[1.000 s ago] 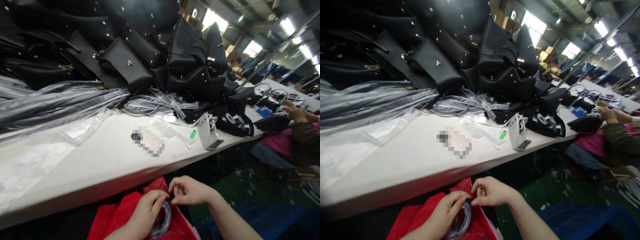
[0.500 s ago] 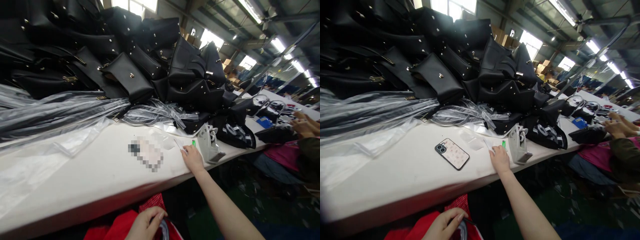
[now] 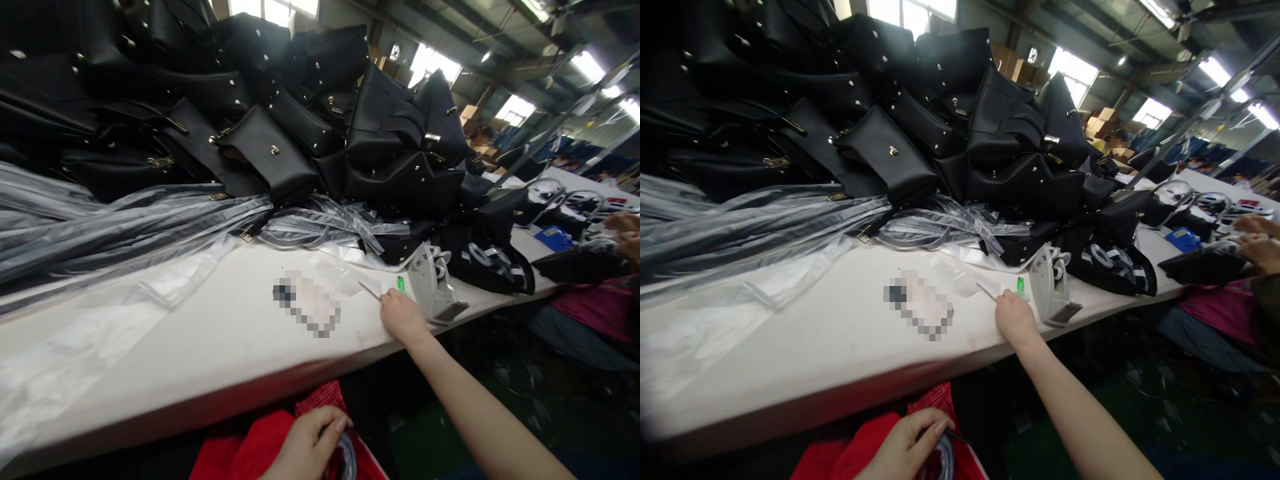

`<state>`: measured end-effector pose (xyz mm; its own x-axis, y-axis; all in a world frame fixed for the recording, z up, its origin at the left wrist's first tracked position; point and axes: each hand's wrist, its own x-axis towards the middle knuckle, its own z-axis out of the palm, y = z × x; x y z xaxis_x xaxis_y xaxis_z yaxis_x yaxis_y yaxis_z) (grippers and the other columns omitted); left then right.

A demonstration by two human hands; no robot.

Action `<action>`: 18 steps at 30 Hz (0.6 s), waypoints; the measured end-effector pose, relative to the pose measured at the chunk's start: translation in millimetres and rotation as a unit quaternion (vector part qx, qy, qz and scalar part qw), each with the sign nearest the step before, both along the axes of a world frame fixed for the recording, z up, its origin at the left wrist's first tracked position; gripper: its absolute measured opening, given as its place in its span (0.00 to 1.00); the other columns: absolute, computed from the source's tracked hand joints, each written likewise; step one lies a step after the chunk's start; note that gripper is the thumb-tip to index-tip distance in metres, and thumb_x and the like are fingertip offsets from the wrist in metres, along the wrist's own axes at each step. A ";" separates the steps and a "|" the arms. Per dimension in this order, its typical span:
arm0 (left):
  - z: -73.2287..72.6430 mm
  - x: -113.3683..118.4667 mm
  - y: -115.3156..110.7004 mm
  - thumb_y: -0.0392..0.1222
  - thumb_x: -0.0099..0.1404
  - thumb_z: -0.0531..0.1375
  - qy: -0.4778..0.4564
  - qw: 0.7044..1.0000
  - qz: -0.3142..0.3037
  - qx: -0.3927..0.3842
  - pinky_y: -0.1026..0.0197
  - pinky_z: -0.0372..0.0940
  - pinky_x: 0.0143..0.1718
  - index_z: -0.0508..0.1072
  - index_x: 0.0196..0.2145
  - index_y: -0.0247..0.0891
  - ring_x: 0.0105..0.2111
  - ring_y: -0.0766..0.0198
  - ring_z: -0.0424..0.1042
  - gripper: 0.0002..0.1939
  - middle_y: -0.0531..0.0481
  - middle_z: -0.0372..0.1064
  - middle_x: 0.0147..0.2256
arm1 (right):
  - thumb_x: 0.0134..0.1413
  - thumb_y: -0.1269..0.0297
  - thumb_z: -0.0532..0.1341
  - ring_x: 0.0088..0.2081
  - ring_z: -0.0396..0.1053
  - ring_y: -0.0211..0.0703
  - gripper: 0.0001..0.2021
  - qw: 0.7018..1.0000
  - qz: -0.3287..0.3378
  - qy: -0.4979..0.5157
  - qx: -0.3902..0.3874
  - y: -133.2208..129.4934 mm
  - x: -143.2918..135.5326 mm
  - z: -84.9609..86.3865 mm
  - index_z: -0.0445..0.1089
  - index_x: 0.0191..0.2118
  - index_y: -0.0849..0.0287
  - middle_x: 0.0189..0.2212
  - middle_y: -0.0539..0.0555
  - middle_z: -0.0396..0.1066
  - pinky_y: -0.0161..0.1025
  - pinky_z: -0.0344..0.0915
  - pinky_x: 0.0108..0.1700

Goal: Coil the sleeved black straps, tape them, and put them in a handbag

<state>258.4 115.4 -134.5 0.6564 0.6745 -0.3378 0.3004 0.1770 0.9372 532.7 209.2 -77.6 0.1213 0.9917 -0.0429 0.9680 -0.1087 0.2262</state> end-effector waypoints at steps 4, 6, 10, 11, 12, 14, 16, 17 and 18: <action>6.1 -2.6 -3.3 0.55 0.67 0.50 -0.005 1.000 0.012 -0.016 0.63 0.63 0.35 0.77 0.38 0.36 0.32 0.60 0.69 0.23 0.47 0.73 0.32 | 0.66 0.69 0.51 0.39 0.70 0.49 0.13 1.000 0.018 0.004 0.001 -7.5 3.8 1.9 0.72 0.38 0.63 0.38 0.61 0.71 0.40 0.61 0.38; 7.8 -2.5 -4.0 0.56 0.67 0.50 -0.010 0.999 0.015 -0.026 0.63 0.63 0.34 0.77 0.38 0.36 0.31 0.61 0.68 0.23 0.48 0.72 0.31 | 0.66 0.65 0.51 0.40 0.70 0.48 0.12 0.999 0.025 0.012 0.016 -13.1 5.7 0.6 0.72 0.40 0.62 0.39 0.59 0.71 0.39 0.61 0.40; 7.3 -1.0 -4.6 0.56 0.66 0.51 -0.017 0.999 0.016 -0.029 0.63 0.63 0.35 0.77 0.38 0.36 0.31 0.60 0.68 0.22 0.48 0.71 0.30 | 0.64 0.63 0.56 0.44 0.69 0.47 0.10 0.998 0.009 0.030 0.057 -19.9 7.4 -4.2 0.72 0.45 0.59 0.40 0.57 0.71 0.38 0.60 0.44; 6.6 -0.9 -5.0 0.56 0.66 0.51 -0.016 0.999 0.016 -0.032 0.63 0.63 0.34 0.76 0.38 0.36 0.30 0.61 0.68 0.23 0.48 0.71 0.30 | 0.64 0.64 0.56 0.44 0.69 0.47 0.10 0.997 0.005 0.036 0.062 -20.3 8.0 -5.4 0.73 0.45 0.58 0.40 0.56 0.71 0.37 0.60 0.44; 5.7 -0.9 -5.5 0.56 0.66 0.50 -0.013 0.999 0.015 -0.037 0.63 0.62 0.32 0.76 0.39 0.36 0.29 0.61 0.67 0.23 0.49 0.71 0.29 | 0.65 0.65 0.55 0.44 0.69 0.46 0.10 0.997 0.002 0.041 0.067 -20.4 8.7 -6.4 0.73 0.44 0.58 0.39 0.56 0.71 0.37 0.60 0.45; 3.8 -1.5 -6.4 0.56 0.66 0.50 -0.012 0.999 0.013 -0.038 0.63 0.62 0.31 0.76 0.39 0.36 0.27 0.62 0.67 0.23 0.49 0.70 0.28 | 0.65 0.65 0.55 0.44 0.68 0.45 0.10 0.996 0.000 0.048 0.071 -19.8 10.4 -7.8 0.74 0.43 0.57 0.39 0.55 0.71 0.36 0.59 0.45; 2.6 -2.0 -6.8 0.55 0.66 0.50 -0.015 0.999 0.014 -0.027 0.63 0.63 0.33 0.76 0.39 0.37 0.29 0.61 0.68 0.22 0.49 0.71 0.29 | 0.65 0.63 0.55 0.44 0.68 0.45 0.11 0.996 0.001 0.048 0.071 -18.9 11.7 -8.1 0.74 0.43 0.57 0.39 0.56 0.71 0.36 0.59 0.44; 2.5 -2.1 -6.7 0.55 0.67 0.50 -0.015 1.000 0.014 -0.021 0.63 0.63 0.35 0.76 0.39 0.37 0.31 0.61 0.69 0.21 0.49 0.72 0.30 | 0.65 0.62 0.55 0.43 0.68 0.45 0.11 0.997 0.002 0.046 0.068 -18.4 11.9 -7.9 0.75 0.43 0.58 0.39 0.56 0.71 0.37 0.59 0.44; 2.9 -2.0 -6.5 0.54 0.67 0.51 -0.015 1.000 0.014 -0.017 0.63 0.63 0.36 0.76 0.38 0.37 0.32 0.61 0.69 0.21 0.49 0.72 0.30 | 0.65 0.62 0.55 0.43 0.68 0.46 0.11 0.997 0.003 0.045 0.065 -18.0 11.9 -7.6 0.75 0.43 0.58 0.39 0.56 0.71 0.37 0.59 0.44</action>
<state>256.4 108.9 -131.7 0.6477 0.6806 -0.3424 0.2678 0.2174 0.9386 544.6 191.2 -85.2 0.1163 0.9904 0.0748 0.9844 -0.1249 0.1236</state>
